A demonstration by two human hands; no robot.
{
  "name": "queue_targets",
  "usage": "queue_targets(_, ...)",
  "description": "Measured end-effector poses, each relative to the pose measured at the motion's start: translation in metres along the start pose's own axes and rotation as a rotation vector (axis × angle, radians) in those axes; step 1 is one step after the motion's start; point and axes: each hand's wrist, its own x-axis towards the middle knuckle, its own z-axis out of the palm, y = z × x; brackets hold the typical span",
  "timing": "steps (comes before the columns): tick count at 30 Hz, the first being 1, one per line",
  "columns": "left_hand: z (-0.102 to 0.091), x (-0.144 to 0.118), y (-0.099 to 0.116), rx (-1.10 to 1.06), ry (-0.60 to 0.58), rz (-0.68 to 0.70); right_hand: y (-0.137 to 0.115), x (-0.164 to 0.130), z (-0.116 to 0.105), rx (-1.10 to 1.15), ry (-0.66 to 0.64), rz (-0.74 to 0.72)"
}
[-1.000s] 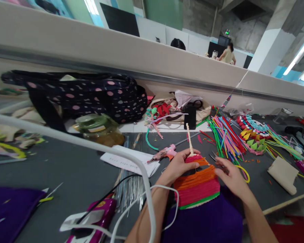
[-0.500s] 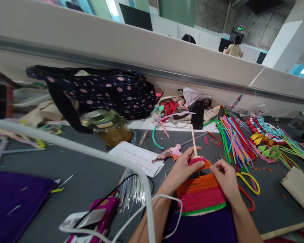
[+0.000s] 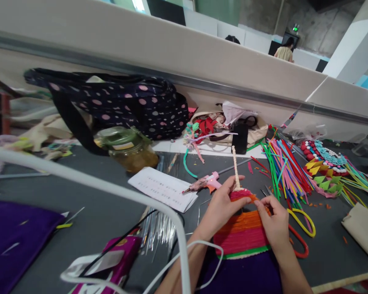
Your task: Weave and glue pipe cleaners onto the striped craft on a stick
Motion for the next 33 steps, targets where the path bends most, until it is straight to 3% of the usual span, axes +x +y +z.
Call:
queue_targets(9,0.001,-0.001,-0.002,-0.063,0.014,-0.001,-0.005,-0.002,-0.003,-0.093,0.039,-0.171)
queue_targets(19,0.001,-0.001,0.0,0.069,0.031,0.027,-0.005,-0.004,0.0,-0.25,0.133,-0.325)
queue_targets(24,-0.001,-0.001,0.002,0.047,0.029,-0.016,-0.007,-0.006,-0.003,-0.262,0.105,-0.441)
queue_targets(28,-0.001,0.0,0.002,-0.012,0.019,-0.024,-0.001,-0.004,-0.011,-0.214,-0.011,-0.381)
queue_targets(33,-0.004,0.001,0.004,-0.123,-0.024,-0.069,0.0,0.014,-0.035,0.017,-0.366,-0.268)
